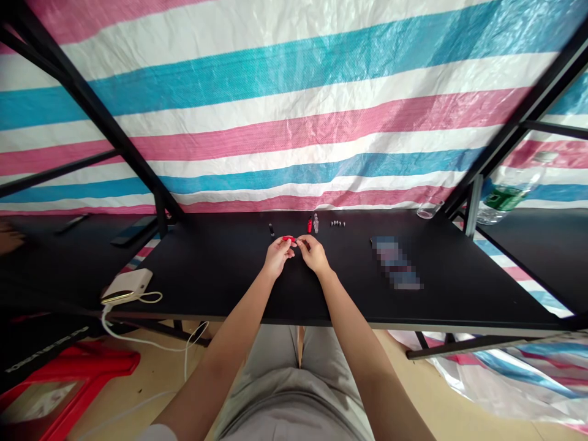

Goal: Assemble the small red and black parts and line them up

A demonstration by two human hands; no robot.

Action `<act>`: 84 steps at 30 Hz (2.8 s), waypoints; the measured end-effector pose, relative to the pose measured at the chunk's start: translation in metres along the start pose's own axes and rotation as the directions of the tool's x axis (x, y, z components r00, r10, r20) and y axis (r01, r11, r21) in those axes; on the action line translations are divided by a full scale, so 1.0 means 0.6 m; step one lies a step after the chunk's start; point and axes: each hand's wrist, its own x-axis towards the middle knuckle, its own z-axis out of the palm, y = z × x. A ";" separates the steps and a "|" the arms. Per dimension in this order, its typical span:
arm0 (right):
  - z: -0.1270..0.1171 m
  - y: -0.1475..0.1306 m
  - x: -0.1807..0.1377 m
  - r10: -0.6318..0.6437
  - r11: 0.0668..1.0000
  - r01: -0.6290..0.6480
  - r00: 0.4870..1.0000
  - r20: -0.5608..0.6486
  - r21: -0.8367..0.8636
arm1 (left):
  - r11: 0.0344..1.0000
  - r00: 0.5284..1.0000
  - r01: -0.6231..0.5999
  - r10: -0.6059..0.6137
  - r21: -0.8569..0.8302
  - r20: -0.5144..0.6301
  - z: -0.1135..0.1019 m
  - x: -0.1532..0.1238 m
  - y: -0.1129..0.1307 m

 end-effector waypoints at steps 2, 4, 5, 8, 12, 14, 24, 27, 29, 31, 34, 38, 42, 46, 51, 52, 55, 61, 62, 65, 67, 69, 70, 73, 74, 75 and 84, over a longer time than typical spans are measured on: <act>0.001 0.003 0.000 0.024 1.000 -0.024 1.000 0.002 -0.003 | 1.000 0.999 -0.018 0.018 0.001 -0.049 -0.002 0.002 -0.001; 0.002 0.007 0.000 0.037 0.999 -0.037 0.999 0.007 0.005 | 0.999 0.996 -0.038 0.037 -0.001 -0.078 -0.003 0.004 -0.002; 0.003 0.008 0.000 0.028 1.000 -0.028 1.000 0.012 0.014 | 0.999 0.995 -0.044 0.044 0.005 -0.085 -0.003 0.004 -0.003; 0.004 0.011 0.001 -0.034 0.999 0.033 0.999 0.032 0.009 | 0.996 0.992 -0.062 0.068 0.056 -0.106 -0.003 0.003 -0.003; 0.002 0.012 0.003 -0.102 0.974 0.107 0.994 0.032 -0.201 | 0.978 0.975 -0.139 0.163 0.153 -0.152 0.002 0.001 -0.002; 0.000 0.012 0.003 -0.088 0.932 0.078 0.996 -0.013 -0.354 | 0.966 0.961 -0.159 0.199 0.205 -0.192 0.005 0.001 -0.001; -0.021 0.047 0.021 0.279 0.931 -0.335 0.910 -0.306 -0.145 | 0.757 0.901 -0.283 0.420 0.589 -0.107 0.000 0.003 -0.007; -0.030 0.055 0.037 0.353 0.914 -0.399 0.874 -0.335 -0.076 | 0.616 0.885 -0.325 0.465 0.718 0.002 0.008 0.018 -0.010; -0.034 0.058 0.047 0.381 0.885 -0.446 0.860 -0.340 -0.135 | 0.536 0.888 -0.329 0.456 0.778 0.061 0.017 0.034 -0.011; -0.034 0.062 0.053 0.384 0.853 -0.466 0.865 -0.324 -0.235 | 0.460 0.894 -0.332 0.432 0.824 0.119 0.027 0.053 -0.014; -0.030 0.066 0.054 0.328 0.825 -0.425 0.897 -0.297 -0.373 | 0.372 0.904 -0.319 0.397 0.872 0.162 0.042 0.078 -0.018; -0.025 0.070 0.052 0.281 0.798 -0.387 0.917 -0.282 -0.463 | 0.271 0.928 -0.260 0.334 0.927 0.163 0.055 0.099 -0.025; -0.025 0.072 0.054 0.290 0.768 -0.385 0.921 -0.259 -0.511 | 0.161 0.957 -0.161 0.267 0.974 0.114 0.060 0.105 -0.031; -0.024 0.072 0.056 0.295 0.749 -0.389 0.921 -0.256 -0.537 | 0.106 0.967 -0.117 0.237 0.988 0.089 0.063 0.105 -0.033; -0.022 0.073 0.055 0.274 0.747 -0.375 0.926 -0.260 -0.549 | 0.143 0.968 -0.109 0.240 0.984 0.072 0.063 0.105 -0.033; -0.022 0.073 0.054 0.265 0.750 -0.368 0.929 -0.259 -0.549 | 0.161 0.968 -0.112 0.239 0.981 0.071 0.061 0.103 -0.033; -0.022 0.073 0.048 0.230 0.758 -0.346 0.935 -0.269 -0.553 | 0.198 0.965 -0.115 0.257 0.973 0.061 0.051 0.088 -0.030; -0.019 0.062 0.025 0.159 0.765 -0.301 0.945 -0.285 -0.569 | 0.267 0.942 -0.172 0.327 0.948 0.079 0.013 0.033 -0.016; -0.018 0.058 0.022 0.164 0.765 -0.301 0.946 -0.280 -0.570 | 0.303 0.936 -0.177 0.346 0.936 0.066 0.007 0.026 -0.013; -0.014 0.049 0.014 0.168 0.802 -0.271 0.958 -0.234 -0.533 | 0.459 0.888 -0.146 0.452 0.876 -0.088 -0.008 0.021 -0.006; -0.011 0.044 0.012 0.126 0.854 -0.204 0.973 -0.191 -0.478 | 0.587 0.833 -0.122 0.499 0.800 -0.239 -0.017 0.026 -0.002; -0.008 0.039 0.012 0.058 0.896 -0.123 0.985 -0.162 -0.427 | 0.751 0.813 -0.083 0.432 0.655 -0.392 -0.024 0.035 0.000; -0.007 0.038 0.012 0.032 0.908 -0.095 0.987 -0.157 -0.409 | 0.829 0.822 -0.064 0.359 0.556 -0.441 -0.027 0.040 0.001; -0.005 0.034 0.013 0.013 0.925 -0.069 0.988 -0.152 -0.374 | 0.964 0.880 -0.027 0.149 0.266 -0.451 -0.034 0.050 0.004; -0.005 0.033 0.013 0.017 0.928 -0.071 0.989 -0.148 -0.367 | 0.980 0.895 -0.028 0.113 0.198 -0.432 -0.036 0.052 0.005; -0.005 0.033 0.013 0.020 0.930 -0.071 0.990 -0.143 -0.361 | 0.989 0.905 -0.032 0.089 0.142 -0.415 -0.038 0.054 0.006; -0.004 0.034 0.012 0.031 0.934 -0.078 0.990 -0.140 -0.347 | 0.998 0.914 -0.034 0.006 -0.061 -0.407 -0.040 0.060 0.008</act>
